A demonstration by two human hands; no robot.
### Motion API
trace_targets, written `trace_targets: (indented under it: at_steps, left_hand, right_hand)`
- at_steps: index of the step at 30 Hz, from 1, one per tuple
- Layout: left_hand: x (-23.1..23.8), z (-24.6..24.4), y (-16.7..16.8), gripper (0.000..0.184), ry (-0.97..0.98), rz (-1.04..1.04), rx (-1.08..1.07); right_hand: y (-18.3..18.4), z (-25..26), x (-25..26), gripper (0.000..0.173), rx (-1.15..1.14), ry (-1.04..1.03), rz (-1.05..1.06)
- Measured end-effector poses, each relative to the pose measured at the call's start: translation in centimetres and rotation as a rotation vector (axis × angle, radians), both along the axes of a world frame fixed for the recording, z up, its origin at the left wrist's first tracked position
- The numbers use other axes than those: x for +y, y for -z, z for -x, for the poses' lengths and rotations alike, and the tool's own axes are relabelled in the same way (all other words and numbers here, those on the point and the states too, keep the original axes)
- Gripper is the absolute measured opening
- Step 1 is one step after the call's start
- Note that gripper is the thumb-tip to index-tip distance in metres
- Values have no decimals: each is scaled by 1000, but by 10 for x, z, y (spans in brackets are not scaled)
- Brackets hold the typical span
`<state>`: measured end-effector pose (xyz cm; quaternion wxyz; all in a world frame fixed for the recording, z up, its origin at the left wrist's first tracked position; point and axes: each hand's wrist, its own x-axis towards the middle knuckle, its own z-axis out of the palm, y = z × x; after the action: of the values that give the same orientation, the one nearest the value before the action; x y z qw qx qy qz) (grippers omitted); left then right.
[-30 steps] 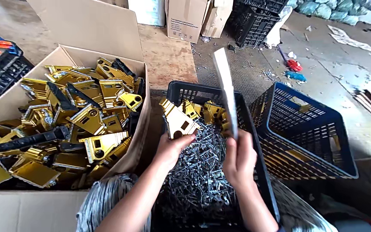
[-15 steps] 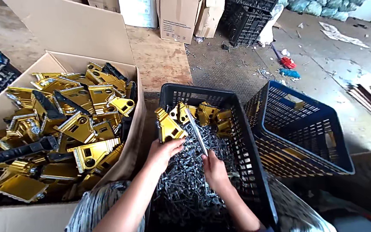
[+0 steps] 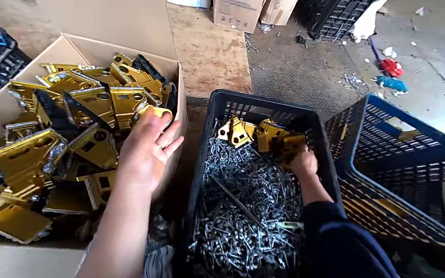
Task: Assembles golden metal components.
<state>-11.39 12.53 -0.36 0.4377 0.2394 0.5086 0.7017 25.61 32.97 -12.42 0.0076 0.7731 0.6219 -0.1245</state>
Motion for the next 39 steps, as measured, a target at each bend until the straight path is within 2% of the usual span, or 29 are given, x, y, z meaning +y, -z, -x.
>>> trace_targets:
  at_steps: [3,5,8,10,12,13,14,15,16,18,19,20,22,25,28,30,32,35,39]
  left_hand:
    - [5,-14,5,68,144,12,461]
    - [11,-27,13,77,233,2,776]
    - [14,-53,25,118,352,-6,1146]
    - [14,-72,30,132,423,11,1259]
    - [10,-83,35,119,439,77,1208]
    - [8,-85,37,107,412,140,1137]
    - [8,-84,37,98,379,217,1039]
    - [8,-81,36,97,333,269,927]
    - [8,-78,33,98,285,287,799]
    - [9,-75,23,93,253,243,431]
    - [8,-76,19,90,275,200,239]
    - [7,-77,17,89,297,175,92]
    - [7,-79,16,80,294,182,-50]
    - [6,-82,17,65,183,267,-49]
    - [5,-88,17,70,130,271,-2]
    - [4,-92,19,70,151,213,-29]
    - [2,-96,20,70,203,164,-83]
    - [-4,-97,20,78,270,114,-59]
    - [-15,-98,16,103,497,95,47]
  right_hand:
    - [-18,12,3,45,-32,-125,-127]
    - [-47,28,-9,37,85,-340,-281]
    - [-85,56,-46,31,452,-774,-356]
    - [-97,83,-67,27,839,-959,-222]
    - [-93,110,-79,24,1221,-975,11]
    - [-85,118,-79,22,1315,-919,87]
    - [-70,122,-75,19,1309,-868,106]
    - [-53,123,-69,16,1159,-841,85]
    - [-34,124,-65,17,892,-834,89]
    - [4,134,-72,23,292,-802,276]
    - [26,137,-79,24,106,-811,317]
    - [43,134,-86,24,25,-855,267]
    - [55,121,-92,23,63,-953,11]
    - [32,102,-98,18,399,-946,-250]
    - [-24,88,-114,20,846,-828,-230]
    - [-61,85,-128,22,1034,-830,-145]
    - [-84,90,-139,20,986,-903,-152]
    - [-94,99,-147,15,838,-963,-257]
    - [-107,107,-161,11,550,-970,-605]
